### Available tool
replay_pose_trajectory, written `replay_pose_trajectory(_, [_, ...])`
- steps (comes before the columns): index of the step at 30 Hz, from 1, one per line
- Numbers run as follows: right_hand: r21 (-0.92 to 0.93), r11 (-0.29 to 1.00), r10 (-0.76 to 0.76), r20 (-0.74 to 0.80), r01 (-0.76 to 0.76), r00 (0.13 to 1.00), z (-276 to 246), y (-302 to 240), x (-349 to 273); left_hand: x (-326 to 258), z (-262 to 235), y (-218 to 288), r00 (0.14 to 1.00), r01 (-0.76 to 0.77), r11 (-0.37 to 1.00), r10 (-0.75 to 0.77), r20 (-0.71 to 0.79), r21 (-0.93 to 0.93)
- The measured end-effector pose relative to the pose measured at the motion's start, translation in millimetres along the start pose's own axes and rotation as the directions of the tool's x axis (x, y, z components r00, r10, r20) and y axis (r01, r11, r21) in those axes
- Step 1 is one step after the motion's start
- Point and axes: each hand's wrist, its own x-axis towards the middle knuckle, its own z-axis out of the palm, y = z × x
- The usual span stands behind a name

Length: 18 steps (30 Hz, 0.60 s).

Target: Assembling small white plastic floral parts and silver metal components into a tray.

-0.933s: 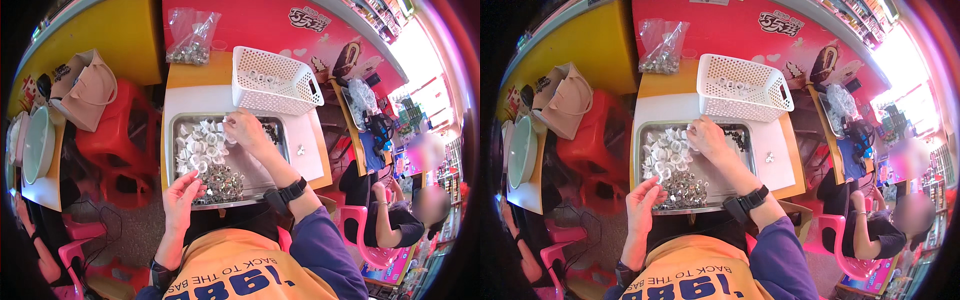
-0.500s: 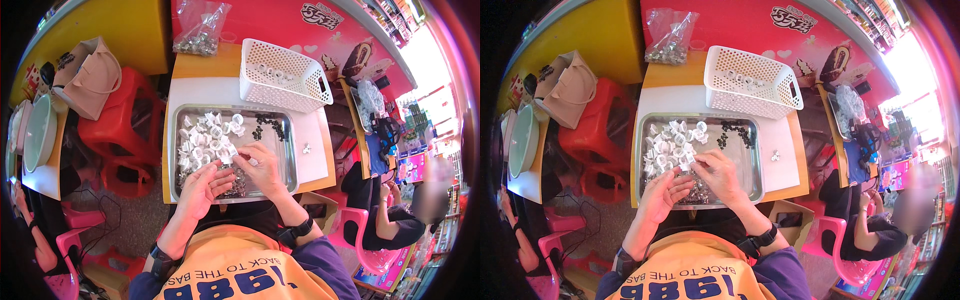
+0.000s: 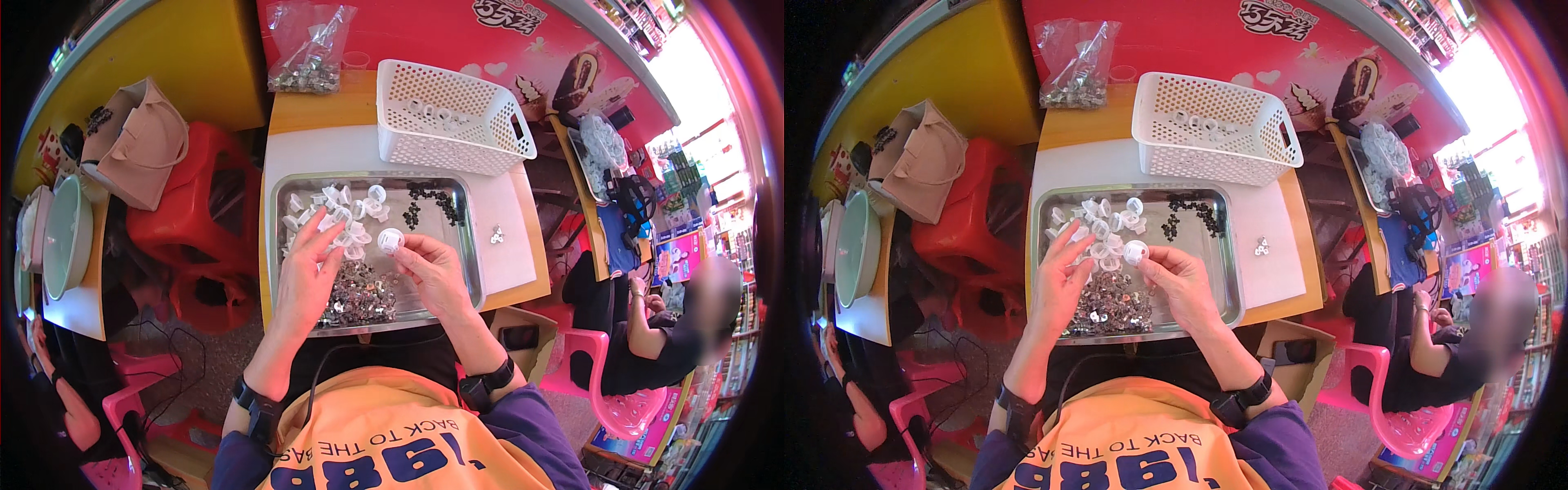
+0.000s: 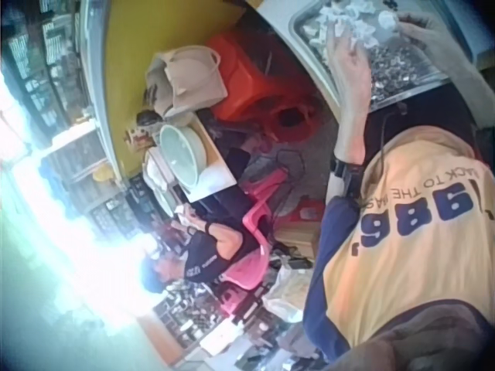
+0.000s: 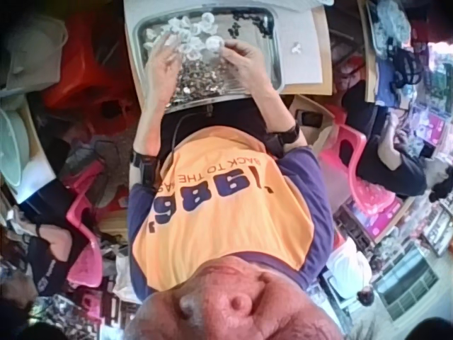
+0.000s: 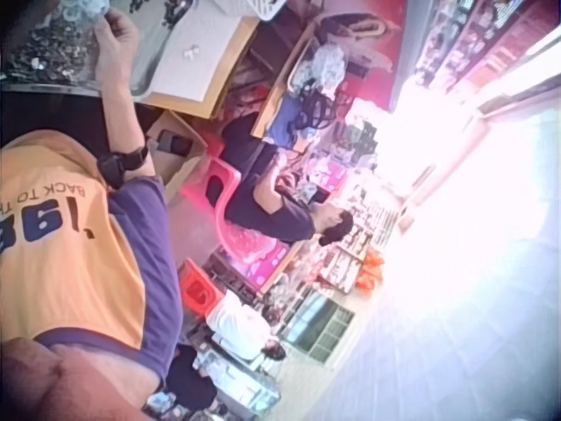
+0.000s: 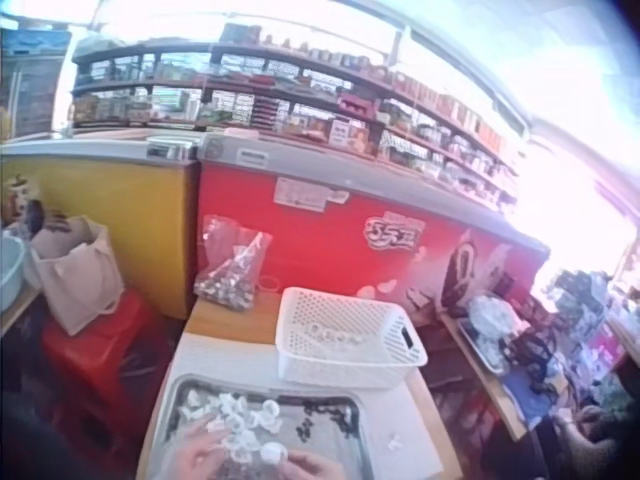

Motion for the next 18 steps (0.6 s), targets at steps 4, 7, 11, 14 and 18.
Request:
replay_pose_trajectory(4, [-0.041, 0.998, -0.039, -0.009, 0.039, 0.999, -2.6, 2.1, -6.3, -15.0, 1.1, 9.7, 0.991, -0.132, 0.976, 0.136, -0.010, 0.171])
replay_pose_trajectory(7, [-0.263, 0.959, -0.114, -0.029, 0.102, 0.993, 0.3, 3.6, -12.5, -21.1, 1.6, 19.3, 0.957, 0.288, 0.844, -0.240, 0.161, -0.453])
replay_pose_trajectory(11, [-0.612, 0.577, -0.433, 0.332, 0.541, 0.838, 4.5, -3.1, -18.8, -21.5, -4.2, 17.9, 0.757, 0.651, 0.305, -0.324, 0.568, -0.695])
replay_pose_trajectory(14, [-0.615, 0.436, -0.435, 0.495, 0.657, 0.752, 3.8, -8.5, -20.2, -29.1, 0.6, 10.4, 0.668, 0.740, 0.185, -0.316, 0.674, -0.647])
replay_pose_trajectory(18, [-0.743, 0.525, -0.302, 0.293, 0.414, 0.907, -12.0, -31.2, -16.5, -34.3, -3.9, 1.4, 0.714, 0.665, 0.059, -0.341, 0.611, -0.744])
